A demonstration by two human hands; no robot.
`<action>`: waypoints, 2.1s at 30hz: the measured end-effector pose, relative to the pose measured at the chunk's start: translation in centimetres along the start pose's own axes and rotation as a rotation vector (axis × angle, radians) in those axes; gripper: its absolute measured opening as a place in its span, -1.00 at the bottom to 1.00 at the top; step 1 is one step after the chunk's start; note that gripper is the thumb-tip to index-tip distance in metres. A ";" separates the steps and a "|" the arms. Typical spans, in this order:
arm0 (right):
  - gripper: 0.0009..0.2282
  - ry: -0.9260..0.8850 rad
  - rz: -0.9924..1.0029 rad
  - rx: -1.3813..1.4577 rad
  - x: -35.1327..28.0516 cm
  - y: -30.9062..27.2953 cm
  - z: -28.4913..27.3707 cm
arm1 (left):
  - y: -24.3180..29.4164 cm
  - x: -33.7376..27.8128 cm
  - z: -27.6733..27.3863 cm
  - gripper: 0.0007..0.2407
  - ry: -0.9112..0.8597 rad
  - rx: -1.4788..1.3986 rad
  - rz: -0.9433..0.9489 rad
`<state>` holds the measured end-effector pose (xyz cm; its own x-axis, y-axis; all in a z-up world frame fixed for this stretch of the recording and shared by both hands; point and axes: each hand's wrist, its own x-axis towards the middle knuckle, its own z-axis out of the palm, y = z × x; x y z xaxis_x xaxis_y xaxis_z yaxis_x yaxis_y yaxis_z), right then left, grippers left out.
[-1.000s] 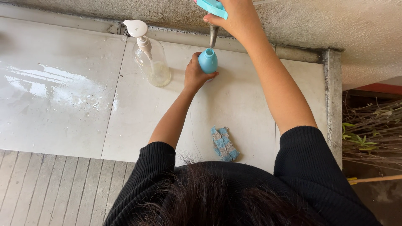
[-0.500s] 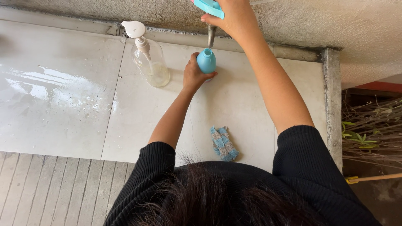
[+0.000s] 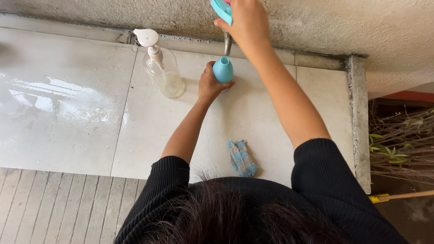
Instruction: Cleaning a counter area using a rag, spray bottle, and soap.
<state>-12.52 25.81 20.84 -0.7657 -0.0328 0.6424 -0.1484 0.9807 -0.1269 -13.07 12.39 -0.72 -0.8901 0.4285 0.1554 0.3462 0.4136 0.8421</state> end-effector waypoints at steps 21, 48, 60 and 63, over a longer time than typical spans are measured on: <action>-0.49 0.530 0.716 1.197 -11.9 -7.6 -15.1 | 3.4 -12.3 -5.4 -0.26 -0.298 0.064 0.087; -0.47 0.365 0.467 0.804 -18.4 -11.6 -5.6 | 4.2 -17.5 -6.4 -0.28 -0.123 -0.063 -0.026; -0.50 0.431 0.388 0.819 -16.9 -13.2 -8.4 | 3.7 -17.5 -6.1 -0.27 -0.098 -0.100 0.019; -0.56 0.301 0.397 0.864 -19.0 -13.1 -4.7 | 2.9 -17.4 -5.6 -0.26 -0.109 -0.107 0.012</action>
<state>6.86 14.45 13.84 -0.6854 0.4348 0.5841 -0.4124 0.4293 -0.8035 1.78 1.56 1.88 -0.8467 0.5199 0.1133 0.3177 0.3230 0.8915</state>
